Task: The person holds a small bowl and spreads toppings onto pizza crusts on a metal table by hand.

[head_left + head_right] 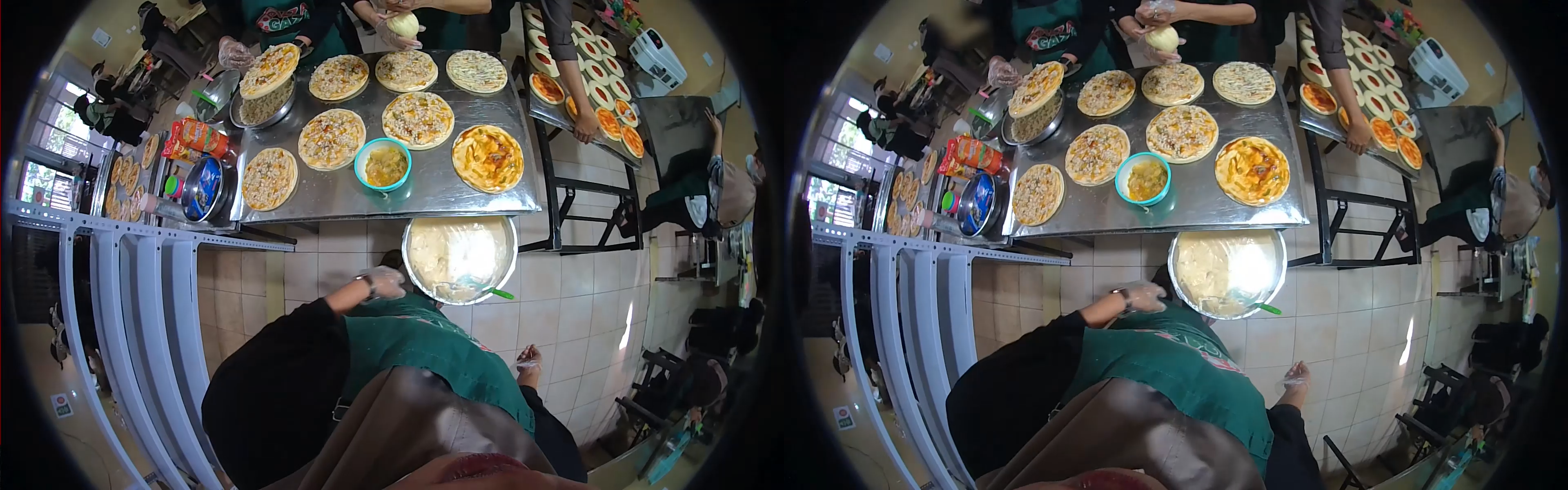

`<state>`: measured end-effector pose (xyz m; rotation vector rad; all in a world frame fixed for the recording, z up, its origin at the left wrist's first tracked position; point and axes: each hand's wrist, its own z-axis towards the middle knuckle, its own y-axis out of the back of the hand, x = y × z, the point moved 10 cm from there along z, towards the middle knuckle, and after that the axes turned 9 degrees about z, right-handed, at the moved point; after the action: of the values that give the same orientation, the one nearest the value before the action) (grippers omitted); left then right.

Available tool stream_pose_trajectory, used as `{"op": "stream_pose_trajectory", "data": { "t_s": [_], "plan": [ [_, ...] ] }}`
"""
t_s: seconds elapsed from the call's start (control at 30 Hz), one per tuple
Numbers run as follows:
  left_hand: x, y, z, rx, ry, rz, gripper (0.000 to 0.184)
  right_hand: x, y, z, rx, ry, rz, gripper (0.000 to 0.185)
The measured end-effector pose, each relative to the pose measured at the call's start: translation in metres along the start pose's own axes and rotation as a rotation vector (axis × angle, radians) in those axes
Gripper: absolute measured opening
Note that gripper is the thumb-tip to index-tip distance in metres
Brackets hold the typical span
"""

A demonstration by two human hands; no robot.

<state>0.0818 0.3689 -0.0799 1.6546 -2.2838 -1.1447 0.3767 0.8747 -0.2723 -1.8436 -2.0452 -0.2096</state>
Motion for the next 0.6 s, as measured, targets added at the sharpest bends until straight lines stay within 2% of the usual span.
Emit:
{"op": "stream_pose_trajectory", "data": {
  "t_s": [0.07, 0.1, 0.17, 0.23, 0.27, 0.3, 0.43, 0.5, 0.53, 0.57, 0.6],
  "plan": [
    [-0.004, 0.016, -0.052, 0.145, 0.102, -0.182, 0.062, 0.0, -0.018, 0.01, 0.014, -0.014, 0.006, 0.008],
    [0.006, 0.003, -0.052, 0.153, 0.098, -0.177, 0.062, 0.0, -0.034, 0.011, 0.043, -0.02, 0.014, 0.007],
    [0.029, 0.014, -0.046, -0.254, 0.086, -0.123, 0.052, 0.006, -0.066, 0.009, 0.038, -0.009, -0.003, 0.01],
    [0.015, 0.054, -0.043, -0.193, 0.057, 0.099, 0.057, 0.014, -0.101, 0.003, 0.053, 0.033, -0.005, 0.013],
    [-0.026, 0.122, -0.082, -0.195, 0.107, 0.193, 0.047, 0.017, -0.119, 0.005, 0.128, 0.051, -0.019, 0.014],
    [-0.055, 0.162, -0.099, -0.272, 0.037, 0.23, 0.04, 0.022, -0.134, 0.006, 0.203, 0.07, -0.037, 0.015],
    [-0.141, 0.252, -0.139, -0.592, -0.277, 0.508, 0.035, 0.033, -0.159, -0.02, 0.203, 0.116, -0.062, 0.015],
    [-0.183, 0.278, -0.17, -0.875, -0.553, 0.545, 0.032, 0.035, -0.164, -0.029, 0.339, 0.1, -0.091, 0.015],
    [-0.212, 0.299, -0.208, -0.995, -0.694, 0.486, 0.007, 0.033, -0.159, -0.033, 0.34, 0.101, -0.105, 0.015],
    [-0.227, 0.304, -0.227, -1.123, -0.86, 0.394, 0.004, 0.032, -0.144, -0.035, 0.239, 0.123, -0.094, 0.014],
    [-0.236, 0.298, -0.228, -1.063, -0.79, 0.513, 0.013, 0.033, -0.129, -0.037, 0.14, 0.146, -0.081, 0.013]
  ]
}}
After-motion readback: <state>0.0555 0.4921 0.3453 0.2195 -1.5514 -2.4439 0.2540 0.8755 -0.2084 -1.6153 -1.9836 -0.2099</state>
